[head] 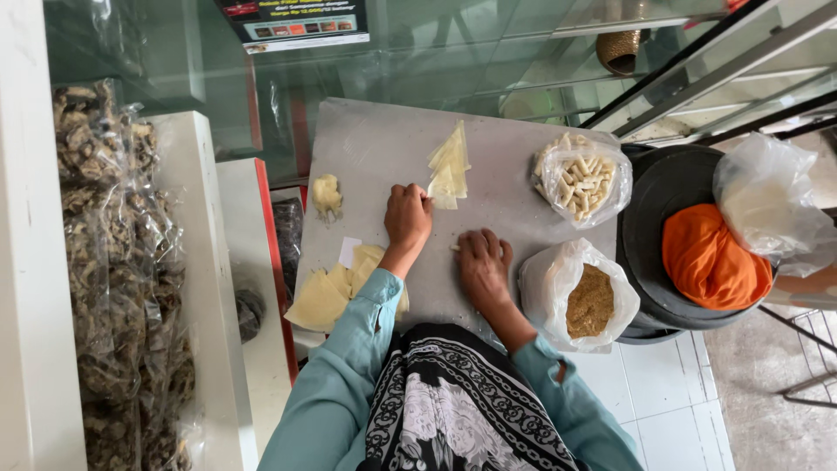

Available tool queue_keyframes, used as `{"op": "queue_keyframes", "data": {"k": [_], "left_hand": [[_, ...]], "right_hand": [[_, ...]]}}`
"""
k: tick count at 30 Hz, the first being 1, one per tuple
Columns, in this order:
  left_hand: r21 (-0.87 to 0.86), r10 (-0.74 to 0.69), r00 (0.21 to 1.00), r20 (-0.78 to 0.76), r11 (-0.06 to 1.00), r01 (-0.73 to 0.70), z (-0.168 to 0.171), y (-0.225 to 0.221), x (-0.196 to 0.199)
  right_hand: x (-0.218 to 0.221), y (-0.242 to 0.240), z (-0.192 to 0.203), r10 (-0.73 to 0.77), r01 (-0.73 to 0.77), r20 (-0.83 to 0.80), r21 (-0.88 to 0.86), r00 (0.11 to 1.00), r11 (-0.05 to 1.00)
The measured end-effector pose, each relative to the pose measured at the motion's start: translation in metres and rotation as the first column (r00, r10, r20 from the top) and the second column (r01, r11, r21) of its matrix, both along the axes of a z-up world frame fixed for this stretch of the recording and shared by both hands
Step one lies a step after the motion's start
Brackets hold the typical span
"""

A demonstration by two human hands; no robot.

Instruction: The person places a brown filling into triangular pastry sheets and folds them by hand, then repeats the process with additional sheets and filling.

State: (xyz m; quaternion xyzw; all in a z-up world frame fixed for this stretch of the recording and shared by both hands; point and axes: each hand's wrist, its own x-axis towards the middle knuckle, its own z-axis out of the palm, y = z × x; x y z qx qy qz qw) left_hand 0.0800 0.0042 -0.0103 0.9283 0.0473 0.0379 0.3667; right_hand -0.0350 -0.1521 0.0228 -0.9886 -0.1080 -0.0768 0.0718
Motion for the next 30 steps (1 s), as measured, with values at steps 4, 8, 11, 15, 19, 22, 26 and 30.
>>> {"op": "queue_keyframes", "data": {"k": [4,8,11,15,19,22,26,30], "left_hand": [[-0.069,-0.053,0.998,0.024,0.996,0.055,0.0,0.0,0.005],[-0.31,-0.041,0.995,-0.087,0.951,0.012,0.008,-0.007,0.007],[-0.42,0.0,0.992,-0.128,0.906,-0.054,0.022,-0.017,0.01],[-0.508,0.011,0.994,-0.109,0.859,-0.065,0.046,-0.022,0.015],[-0.463,-0.021,0.987,-0.161,0.885,-0.057,0.059,-0.033,0.018],[-0.445,-0.062,0.991,-0.115,0.895,0.005,0.065,-0.033,0.012],[-0.524,-0.003,0.999,-0.044,0.851,-0.021,0.057,-0.025,-0.002],[-0.577,-0.031,0.998,-0.058,0.817,-0.009,0.027,-0.014,-0.033]], "right_hand": [[0.014,-0.01,0.003,0.022,-0.021,0.052,-0.024,0.998,0.999],[0.021,-0.061,0.037,-0.092,0.132,0.144,-0.299,0.985,0.945],[0.044,-0.101,0.078,-0.263,0.284,0.272,-0.04,0.926,0.958],[0.059,-0.094,0.086,-0.227,0.145,0.306,0.268,0.925,0.952],[0.085,-0.027,0.045,-0.042,-0.028,0.201,0.33,0.979,0.943],[0.095,-0.003,0.028,-0.095,-0.027,0.223,0.488,0.97,0.872],[0.087,-0.01,0.021,-0.203,0.16,-0.014,0.67,0.979,0.725],[0.075,-0.035,0.038,-0.298,0.237,-0.052,0.739,0.953,0.63]]}}
